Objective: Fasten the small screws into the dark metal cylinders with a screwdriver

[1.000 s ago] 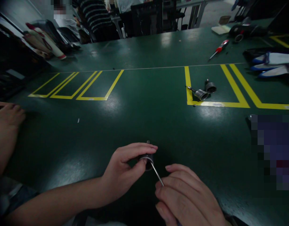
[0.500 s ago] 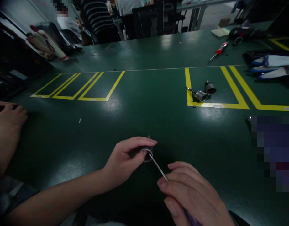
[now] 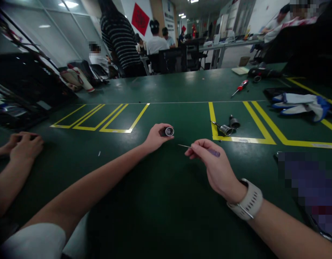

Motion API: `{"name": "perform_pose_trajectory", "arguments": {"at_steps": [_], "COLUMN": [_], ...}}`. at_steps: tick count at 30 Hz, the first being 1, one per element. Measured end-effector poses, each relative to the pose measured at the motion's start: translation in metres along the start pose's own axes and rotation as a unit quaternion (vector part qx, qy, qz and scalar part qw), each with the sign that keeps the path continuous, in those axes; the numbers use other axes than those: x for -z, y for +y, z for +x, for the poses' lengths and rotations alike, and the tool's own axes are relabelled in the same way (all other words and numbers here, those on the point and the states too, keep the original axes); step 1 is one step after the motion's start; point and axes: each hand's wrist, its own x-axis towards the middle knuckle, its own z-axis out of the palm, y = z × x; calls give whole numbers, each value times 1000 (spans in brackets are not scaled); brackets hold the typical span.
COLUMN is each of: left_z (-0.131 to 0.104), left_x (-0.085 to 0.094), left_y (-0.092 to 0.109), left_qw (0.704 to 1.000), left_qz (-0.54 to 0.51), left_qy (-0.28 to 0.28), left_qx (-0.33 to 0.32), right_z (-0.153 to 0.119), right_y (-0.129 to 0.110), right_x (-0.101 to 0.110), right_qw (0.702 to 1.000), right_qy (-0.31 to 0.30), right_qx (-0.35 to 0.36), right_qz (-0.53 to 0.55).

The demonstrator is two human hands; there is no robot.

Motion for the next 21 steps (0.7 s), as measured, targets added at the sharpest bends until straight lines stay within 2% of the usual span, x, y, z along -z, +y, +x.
{"name": "perform_pose_trajectory", "arguments": {"at_steps": [2, 4, 9, 14, 21], "left_z": [14, 25, 35, 32, 33], "left_x": [-2, -2, 0, 3, 3], "left_y": [-12, -20, -28, -26, -23], "left_qw": [1000, 1000, 999, 997, 997], "left_qz": [25, -1, -48, -56, -15], "left_qy": [8, -7, -3, -51, -42], "left_qx": [-7, -2, -1, -18, -58], "right_z": [28, 52, 92, 101, 93], "right_y": [4, 8, 15, 29, 37], "right_x": [-3, -8, -28, -33, -30], "right_qw": [998, 995, 994, 994, 991], "right_qy": [23, 37, 17, -7, -32], "right_qx": [7, 16, 76, 97, 123], "right_qz": [61, 89, 76, 44, -39]}}
